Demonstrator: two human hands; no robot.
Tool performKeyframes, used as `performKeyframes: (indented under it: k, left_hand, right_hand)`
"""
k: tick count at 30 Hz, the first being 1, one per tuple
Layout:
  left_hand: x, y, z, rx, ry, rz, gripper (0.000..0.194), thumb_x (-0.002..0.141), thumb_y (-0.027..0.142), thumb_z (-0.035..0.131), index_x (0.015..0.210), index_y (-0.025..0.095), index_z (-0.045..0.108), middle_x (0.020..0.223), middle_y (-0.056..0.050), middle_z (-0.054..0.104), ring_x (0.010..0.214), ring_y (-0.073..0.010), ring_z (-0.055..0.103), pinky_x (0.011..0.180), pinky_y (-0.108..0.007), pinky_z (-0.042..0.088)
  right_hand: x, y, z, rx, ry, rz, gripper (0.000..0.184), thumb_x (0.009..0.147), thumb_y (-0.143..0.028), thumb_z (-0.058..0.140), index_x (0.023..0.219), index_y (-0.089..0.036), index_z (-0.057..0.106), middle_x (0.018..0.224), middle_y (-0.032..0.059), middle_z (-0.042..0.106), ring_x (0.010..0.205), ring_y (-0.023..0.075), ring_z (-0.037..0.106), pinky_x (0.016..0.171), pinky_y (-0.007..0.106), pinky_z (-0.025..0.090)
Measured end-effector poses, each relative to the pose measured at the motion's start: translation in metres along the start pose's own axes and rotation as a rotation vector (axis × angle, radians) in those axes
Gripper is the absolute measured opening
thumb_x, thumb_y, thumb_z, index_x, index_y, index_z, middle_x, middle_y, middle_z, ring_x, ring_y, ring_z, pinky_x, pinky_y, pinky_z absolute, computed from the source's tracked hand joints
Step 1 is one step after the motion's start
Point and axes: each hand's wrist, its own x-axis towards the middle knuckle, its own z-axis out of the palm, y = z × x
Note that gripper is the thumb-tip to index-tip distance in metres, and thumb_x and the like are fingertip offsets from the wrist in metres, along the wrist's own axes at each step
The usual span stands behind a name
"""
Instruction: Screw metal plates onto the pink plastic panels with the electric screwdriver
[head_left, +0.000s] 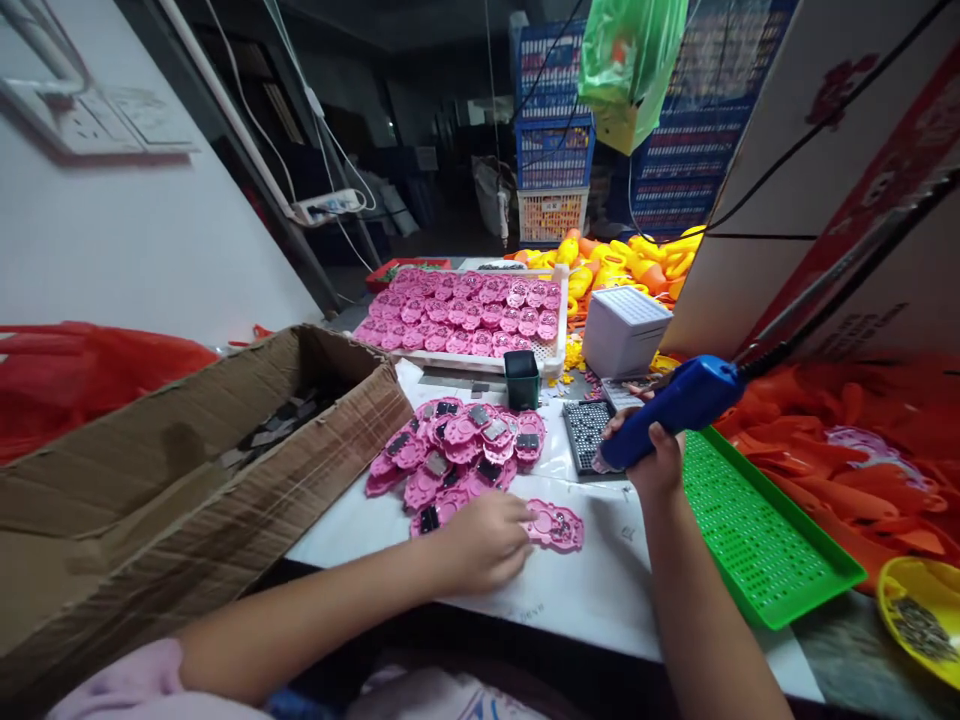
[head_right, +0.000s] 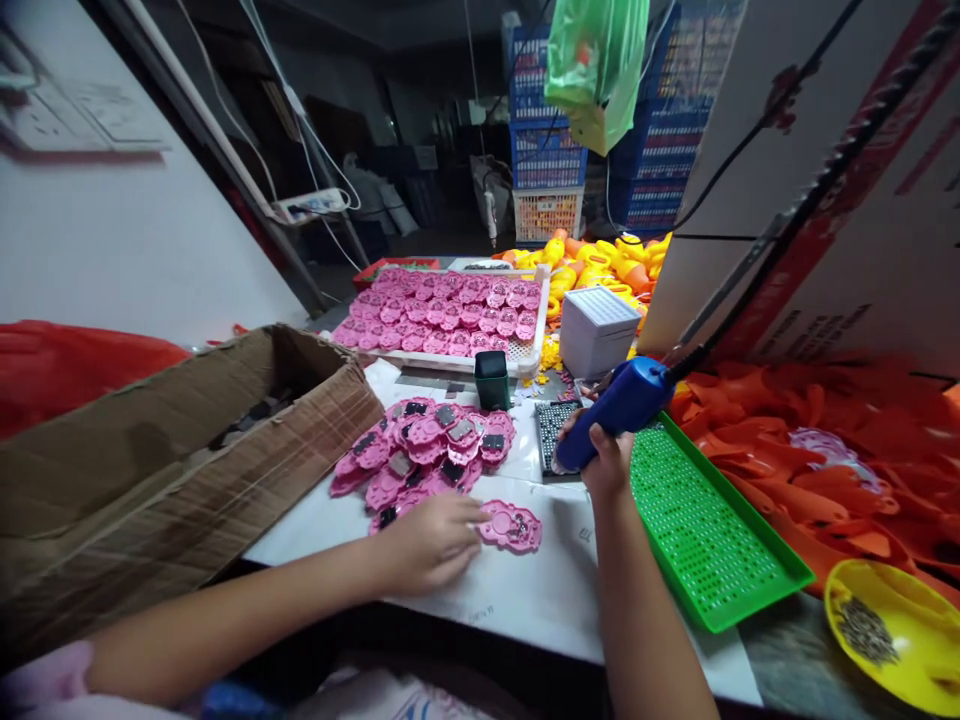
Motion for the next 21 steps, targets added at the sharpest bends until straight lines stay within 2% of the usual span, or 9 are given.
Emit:
performKeyframes:
  k: [2,5,8,11,14,16,18,21]
  left_hand:
    - [0.012,-0.026,-0.029,0.023,0.037,-0.104,0.026,0.091,0.026,0.047,0.083,0.016,0.07,0.095,-0.009,0.071,0.092,-0.0194,0.065,0.089,-0.034,0.05]
    - [0.041,-0.083,-0.07,0.08,0.05,-0.259,0.029,0.095,0.029,0.044,0.093,0.014,0.068,0.095,-0.01,0.069,0.09,-0.02,0.064,0.085,-0.037,0.051]
    - [0.076,-0.141,-0.088,0.114,-0.014,-0.356,0.026,0.093,0.035,0.053,0.106,0.014,0.061,0.104,-0.007,0.064,0.093,-0.0181,0.062,0.083,-0.039,0.052]
    - [0.1,-0.181,-0.082,0.111,-0.14,-0.398,0.03,0.092,0.036,0.055,0.113,0.015,0.058,0.111,-0.007,0.061,0.095,-0.0181,0.061,0.082,-0.038,0.053]
    - [0.108,-0.205,-0.064,0.091,-0.268,-0.42,0.028,0.092,0.036,0.055,0.109,0.014,0.059,0.108,-0.007,0.062,0.092,-0.0173,0.061,0.082,-0.038,0.053]
    - [0.108,-0.216,-0.051,0.08,-0.319,-0.441,0.023,0.09,0.033,0.058,0.1,0.014,0.063,0.101,-0.005,0.064,0.09,-0.0167,0.061,0.083,-0.037,0.051]
    - [0.109,-0.226,-0.041,0.073,-0.333,-0.472,0.013,0.083,0.025,0.063,0.088,0.013,0.066,0.091,-0.005,0.068,0.089,-0.0179,0.061,0.085,-0.034,0.046]
    - [0.112,-0.236,-0.035,0.062,-0.305,-0.53,0.011,0.072,0.017,0.066,0.082,0.013,0.069,0.082,-0.004,0.07,0.089,-0.0196,0.06,0.085,-0.028,0.041]
  right_hand:
    - [-0.002,-0.003,0.001,0.007,-0.02,-0.004,0.039,0.088,-0.038,0.051,0.118,-0.013,0.053,0.115,0.0092,0.057,0.103,0.0163,0.058,0.089,0.038,0.052]
    - [-0.004,-0.005,0.002,0.012,-0.043,-0.01,0.039,0.088,-0.039,0.051,0.117,-0.013,0.053,0.114,0.0091,0.057,0.102,0.0159,0.058,0.088,0.037,0.053]
    - [-0.005,-0.007,0.003,0.01,-0.054,-0.023,0.039,0.088,-0.039,0.051,0.117,-0.012,0.053,0.113,0.0089,0.058,0.101,0.0155,0.058,0.087,0.037,0.053]
    - [-0.006,-0.01,0.006,-0.007,-0.049,-0.033,0.039,0.088,-0.039,0.051,0.116,-0.012,0.053,0.112,0.0087,0.058,0.1,0.0153,0.058,0.086,0.036,0.053]
    - [-0.008,-0.014,0.01,-0.038,-0.003,-0.014,0.038,0.088,-0.04,0.05,0.114,-0.012,0.054,0.109,0.0083,0.059,0.098,0.0145,0.059,0.084,0.035,0.053]
    - [-0.008,-0.017,0.014,-0.062,0.051,0.01,0.04,0.087,-0.045,0.051,0.109,-0.011,0.055,0.097,0.0062,0.06,0.087,0.012,0.059,0.078,0.032,0.053]
    - [-0.006,-0.021,0.018,-0.09,0.109,0.042,0.051,0.07,-0.057,0.064,0.1,-0.016,0.057,0.076,0.0009,0.058,0.071,0.0121,0.058,0.069,0.031,0.053]
    - [-0.003,-0.025,0.024,-0.125,0.162,0.078,0.055,0.056,-0.061,0.069,0.09,-0.021,0.054,0.065,-0.001,0.054,0.06,0.0138,0.056,0.059,0.031,0.051]
